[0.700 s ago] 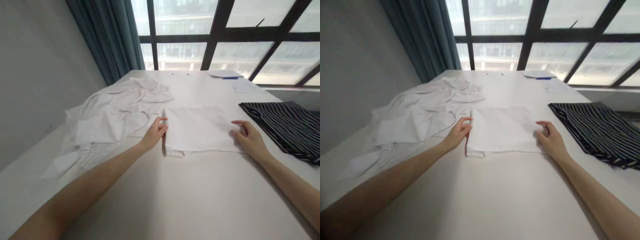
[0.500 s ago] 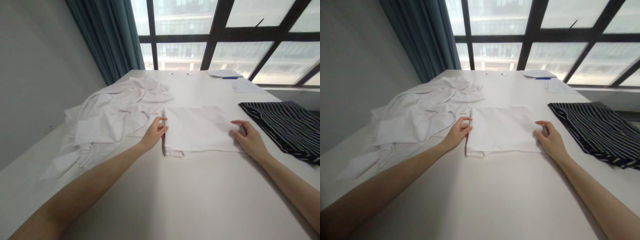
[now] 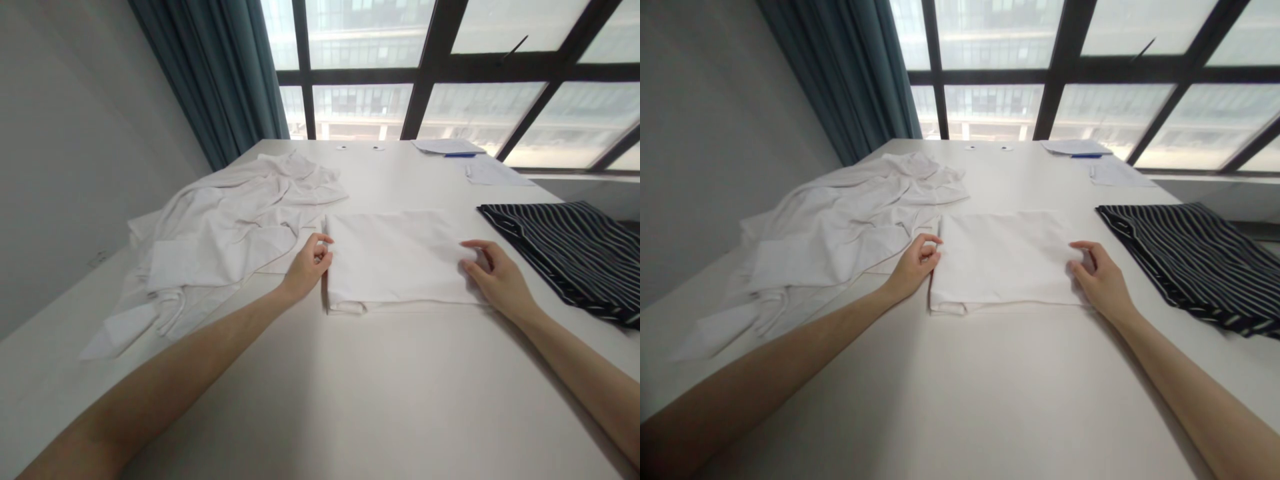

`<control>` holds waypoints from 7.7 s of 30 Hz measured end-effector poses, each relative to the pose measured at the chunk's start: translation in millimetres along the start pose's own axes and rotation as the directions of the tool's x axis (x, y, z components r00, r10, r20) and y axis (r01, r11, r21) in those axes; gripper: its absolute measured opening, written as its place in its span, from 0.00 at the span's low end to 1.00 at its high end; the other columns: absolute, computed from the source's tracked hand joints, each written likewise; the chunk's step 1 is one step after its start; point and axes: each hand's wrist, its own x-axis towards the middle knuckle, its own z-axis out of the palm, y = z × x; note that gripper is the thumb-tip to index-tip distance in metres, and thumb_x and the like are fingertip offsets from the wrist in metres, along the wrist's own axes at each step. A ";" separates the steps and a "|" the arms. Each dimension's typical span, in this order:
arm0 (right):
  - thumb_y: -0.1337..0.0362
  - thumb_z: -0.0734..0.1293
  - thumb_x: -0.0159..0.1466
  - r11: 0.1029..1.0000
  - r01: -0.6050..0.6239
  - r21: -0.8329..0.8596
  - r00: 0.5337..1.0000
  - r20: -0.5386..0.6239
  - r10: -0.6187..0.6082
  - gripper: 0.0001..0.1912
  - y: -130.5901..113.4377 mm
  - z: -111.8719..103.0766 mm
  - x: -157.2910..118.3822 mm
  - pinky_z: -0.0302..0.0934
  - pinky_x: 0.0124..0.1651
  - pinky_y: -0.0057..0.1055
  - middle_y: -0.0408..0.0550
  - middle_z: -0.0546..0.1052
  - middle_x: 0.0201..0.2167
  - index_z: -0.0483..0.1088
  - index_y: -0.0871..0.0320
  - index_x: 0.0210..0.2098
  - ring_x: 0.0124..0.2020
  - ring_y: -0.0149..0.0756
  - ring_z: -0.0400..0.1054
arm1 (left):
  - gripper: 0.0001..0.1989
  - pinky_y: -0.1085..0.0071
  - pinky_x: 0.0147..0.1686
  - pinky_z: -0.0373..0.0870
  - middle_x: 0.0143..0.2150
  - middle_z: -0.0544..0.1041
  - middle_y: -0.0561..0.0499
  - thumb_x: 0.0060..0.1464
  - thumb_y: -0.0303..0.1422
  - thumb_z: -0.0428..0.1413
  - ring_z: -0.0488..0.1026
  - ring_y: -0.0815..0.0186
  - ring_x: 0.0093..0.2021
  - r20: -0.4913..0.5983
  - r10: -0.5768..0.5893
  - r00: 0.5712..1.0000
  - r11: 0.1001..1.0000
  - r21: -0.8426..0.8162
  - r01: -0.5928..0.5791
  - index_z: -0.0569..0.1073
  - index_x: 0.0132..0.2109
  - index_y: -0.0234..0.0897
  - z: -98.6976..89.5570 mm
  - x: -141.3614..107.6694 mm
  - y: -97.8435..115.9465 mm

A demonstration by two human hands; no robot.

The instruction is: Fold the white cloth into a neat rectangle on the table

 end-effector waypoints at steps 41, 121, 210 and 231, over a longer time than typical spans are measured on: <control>0.54 0.64 0.60 0.999 -0.027 -0.041 0.999 0.031 0.028 0.20 -7.8 -1.7 -3.3 0.55 0.24 0.31 0.38 0.64 0.17 0.71 0.53 0.49 0.19 0.34 0.60 | 0.08 0.63 0.51 0.60 0.41 0.70 0.48 0.54 0.24 0.56 0.64 0.59 0.46 0.264 0.356 0.896 0.744 0.501 -0.443 0.76 0.40 0.38 2.5 -10.0 12.4; 0.56 0.63 0.60 0.997 -0.043 -0.065 0.995 0.083 0.048 0.18 -10.3 -0.7 -3.9 0.55 0.24 0.30 0.37 0.68 0.14 0.72 0.53 0.47 0.16 0.32 0.61 | 0.09 0.63 0.55 0.56 0.43 0.75 0.49 0.54 0.31 0.60 0.70 0.61 0.48 0.586 0.378 0.717 0.692 0.335 -0.639 0.74 0.43 0.39 0.8 -14.5 21.0; 0.55 0.64 0.60 0.996 -0.048 -0.071 0.995 0.089 0.055 0.17 -12.9 -2.5 -5.9 0.56 0.26 0.31 0.38 0.69 0.15 0.72 0.53 0.47 0.17 0.34 0.62 | 0.03 0.66 0.49 0.64 0.39 0.76 0.47 0.58 0.27 0.55 0.72 0.62 0.42 0.566 0.458 0.686 0.671 0.286 -0.684 0.73 0.40 0.37 2.5 -13.7 20.5; 0.56 0.63 0.59 0.996 -0.038 -0.077 0.995 0.094 0.045 0.17 -11.8 -1.4 -4.6 0.55 0.25 0.31 0.38 0.69 0.14 0.73 0.54 0.46 0.16 0.33 0.61 | 0.04 0.65 0.49 0.65 0.38 0.76 0.47 0.60 0.28 0.53 0.71 0.62 0.42 0.560 0.444 0.700 0.690 0.285 -0.665 0.73 0.39 0.36 3.9 -13.3 19.4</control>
